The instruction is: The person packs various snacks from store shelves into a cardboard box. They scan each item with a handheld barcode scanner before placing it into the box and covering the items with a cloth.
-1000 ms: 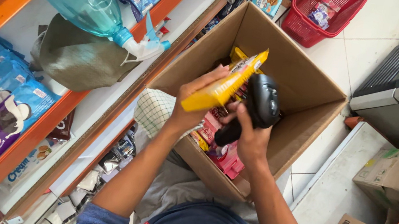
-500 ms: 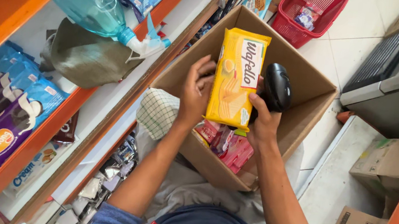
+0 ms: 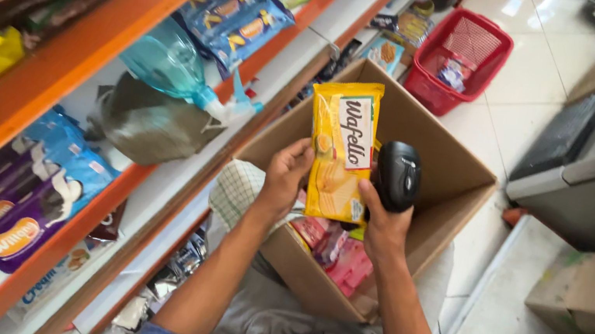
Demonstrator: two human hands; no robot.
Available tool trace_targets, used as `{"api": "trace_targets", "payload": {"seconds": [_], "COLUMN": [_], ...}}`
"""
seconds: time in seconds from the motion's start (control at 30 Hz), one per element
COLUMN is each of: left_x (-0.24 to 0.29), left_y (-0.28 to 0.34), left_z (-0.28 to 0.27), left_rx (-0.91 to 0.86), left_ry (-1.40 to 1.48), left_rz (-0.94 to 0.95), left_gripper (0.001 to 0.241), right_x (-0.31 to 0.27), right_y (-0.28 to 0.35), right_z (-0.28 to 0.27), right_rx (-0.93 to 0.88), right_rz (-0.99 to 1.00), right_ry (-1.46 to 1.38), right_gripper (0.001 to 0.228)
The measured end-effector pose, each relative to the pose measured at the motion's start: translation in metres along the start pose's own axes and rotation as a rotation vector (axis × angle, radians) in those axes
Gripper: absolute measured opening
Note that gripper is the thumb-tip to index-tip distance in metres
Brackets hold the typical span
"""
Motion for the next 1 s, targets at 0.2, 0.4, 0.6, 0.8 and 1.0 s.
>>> {"api": "trace_targets", "payload": {"seconds": [0.2, 0.4, 0.6, 0.8, 1.0], "left_x": [0.038, 0.082, 0.146, 0.204, 0.25], "left_y": [0.002, -0.003, -0.02, -0.027, -0.042], "left_z": [0.021, 0.056, 0.088, 0.122, 0.144], "left_rx": [0.047, 0.024, 0.021, 0.056, 0.109], "left_ry": [-0.042, -0.174, -0.418, -1.051, -1.636], "left_rz": [0.121, 0.264, 0.487, 0.621, 0.949], "left_gripper": [0.038, 0.043, 0.061, 0.087, 0.063], "right_x": [-0.012, -0.033, -0.068, -0.122, -0.157], "right_y": [0.009, 0.0, -0.037, -0.08, -0.133], "right_z": [0.006, 0.029, 0.065, 0.113, 0.159], "right_rx": [-0.008, -0.095, -0.124, -0.228, -0.265], "right_rz": [-0.029, -0.07, -0.192, -0.29, -0.308], "right_ry": [0.129, 0.021, -0.012, -0.117, -0.143], "right_gripper": [0.043, 0.056, 0.046, 0.042, 0.029]}}
Point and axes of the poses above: each hand's wrist, its own y-axis away from the middle knuckle, its own z-axis out of the palm, x = y × z, the point moved 3 cm from there along -y, towards the middle knuckle, and after that the axes turned 4 degrees about y, right-handed, at the moved point
